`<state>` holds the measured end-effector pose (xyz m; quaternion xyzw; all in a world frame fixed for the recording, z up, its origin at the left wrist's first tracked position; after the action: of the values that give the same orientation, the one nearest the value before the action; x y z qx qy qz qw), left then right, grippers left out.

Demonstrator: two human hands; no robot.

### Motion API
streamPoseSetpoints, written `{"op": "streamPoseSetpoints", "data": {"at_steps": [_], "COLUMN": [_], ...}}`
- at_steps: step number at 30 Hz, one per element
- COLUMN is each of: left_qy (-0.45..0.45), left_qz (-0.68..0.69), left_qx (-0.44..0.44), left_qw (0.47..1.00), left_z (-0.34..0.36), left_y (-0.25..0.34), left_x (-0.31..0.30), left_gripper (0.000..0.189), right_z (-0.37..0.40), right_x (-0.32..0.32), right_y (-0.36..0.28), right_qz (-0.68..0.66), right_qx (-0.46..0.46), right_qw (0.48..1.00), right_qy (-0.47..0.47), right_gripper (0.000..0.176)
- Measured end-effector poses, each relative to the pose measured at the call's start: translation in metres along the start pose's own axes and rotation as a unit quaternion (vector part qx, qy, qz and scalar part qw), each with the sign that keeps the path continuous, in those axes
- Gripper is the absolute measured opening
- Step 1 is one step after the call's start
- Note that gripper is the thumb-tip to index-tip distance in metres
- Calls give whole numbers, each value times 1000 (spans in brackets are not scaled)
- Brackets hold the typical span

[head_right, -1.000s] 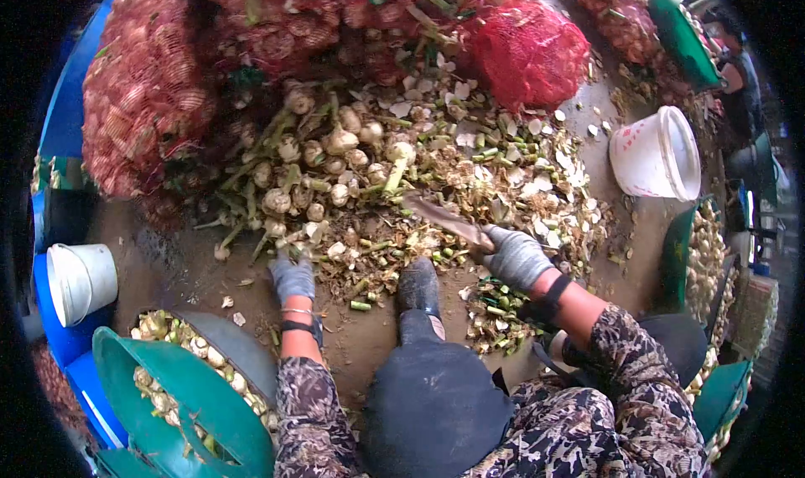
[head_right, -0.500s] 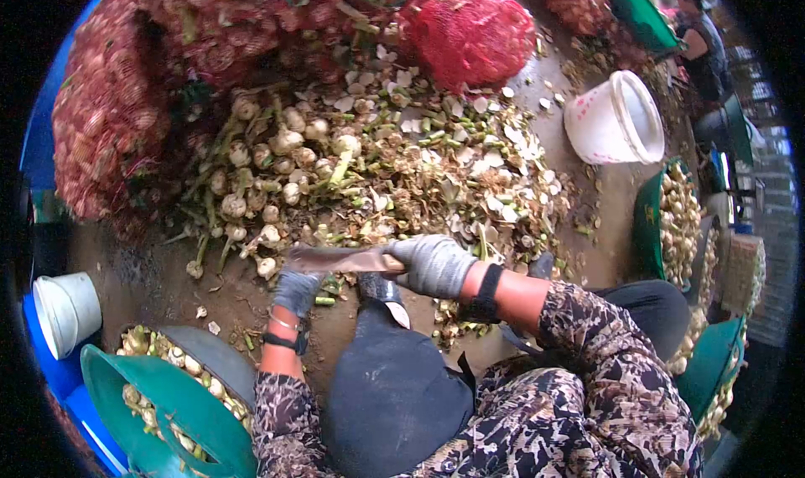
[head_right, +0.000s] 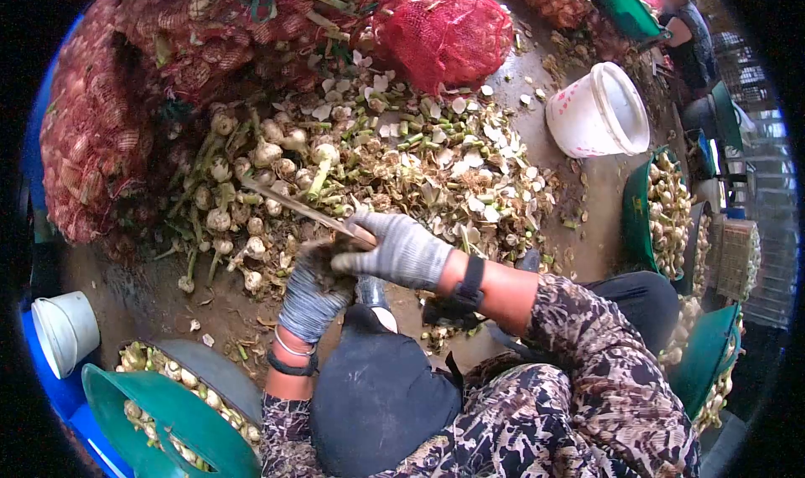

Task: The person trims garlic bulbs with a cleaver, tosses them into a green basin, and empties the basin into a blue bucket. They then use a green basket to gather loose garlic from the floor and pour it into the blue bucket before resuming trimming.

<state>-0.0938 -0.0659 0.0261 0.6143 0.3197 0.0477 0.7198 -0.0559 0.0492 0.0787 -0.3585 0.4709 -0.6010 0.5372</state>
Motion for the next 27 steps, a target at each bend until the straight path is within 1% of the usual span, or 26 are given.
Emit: {"op": "streamPoseSetpoints", "data": {"at_steps": [1,2,3,4,5,6,8,9,10,11,13,14,15,16,17,18,19,20,21,22,23,24,25,26,27], "left_qy": [99,122,91,92,97,107,88,92,93,92,89,86,40,40,46,51,50,55,59,72,86,93,100,100,127], "left_qz": [39,99,101,213,328,433,491,490,509,529,537,547,568,568,376,213,51,-17,-53,-65,-78,-75,-72,-72,-8], "left_qx": [19,27,-42,-56,-70,-84,-75,-74,-93,-111,-102,-93,-109,-108,-101,-85,-45,-22,-11,-13,-14,-3,7,7,-19], "left_qw": [994,987,990,971,937,891,863,864,850,836,832,828,815,815,920,972,996,998,997,995,993,993,992,992,992], "left_z": [1,0,7,9,11,14,14,15,15,15,16,16,19,20,21,24,31,34,38,36,33,34,35,35,41], "left_y": [27,30,-13,-12,-12,-12,-23,-32,-40,-44,-37,-26,-13,-20,-36,-51,-62,-67,-73,-63,-51,-52,-51,-38,-30], "left_x": [-24,-32,-25,-24,-23,-21,-1,1,5,7,1,-6,-6,-5,-7,-4,1,3,6,0,-6,-4,-3,-6,-16], "left_gripper": [63,67,69,71,73,75,66,66,62,57,60,64,60,60,56,54,51,49,47,44,42,39,36,36,34], "right_z": [-7,-13,-13,-9,-10,-6,3,4,4,-4,-1,5,8,10,10,12,14,14,15,16,17,17,18,18,18], "right_x": [-2,-2,-11,-17,-15,-13,3,10,17,18,10,2,-3,-4,-4,0,6,5,11,16,18,18,21,24,27], "right_y": [3,8,16,24,37,45,63,65,66,74,82,59,42,8,-7,-14,-26,-29,-32,-34,-36,-36,-31,-26,-24], "right_qz": [98,32,-9,-50,-134,-132,-193,-152,-111,-43,38,51,80,158,243,325,326,328,361,394,400,401,428,455,454], "right_qx": [82,23,65,111,112,116,187,188,188,126,49,36,33,22,-2,-24,-96,-95,-96,-97,-96,-96,-86,-76,-75], "right_qw": [992,999,997,991,983,983,962,970,976,991,998,998,996,987,970,943,938,938,923,907,903,902,889,874,874], "right_qy": [-15,-5,28,61,61,59,47,33,19,15,22,32,34,10,-27,-62,-71,-68,-91,-116,-128,-127,-139,-152,-153], "right_gripper": [43,39,37,36,35,35,33,36,38,39,40,40,39,30,25,20,15,15,15,15,13,13,12,12,12]}}
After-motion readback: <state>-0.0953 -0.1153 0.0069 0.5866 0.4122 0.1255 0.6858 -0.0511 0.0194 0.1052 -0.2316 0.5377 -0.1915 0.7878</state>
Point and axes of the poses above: each hand's wrist, its own z-axis away from the middle knuckle, its own x-axis out of the palm, y = z × x, the point moved 10 cm from there along -z, towards the middle knuckle, and after that the axes turned 10 degrees about -z, right-handed, at the moved point
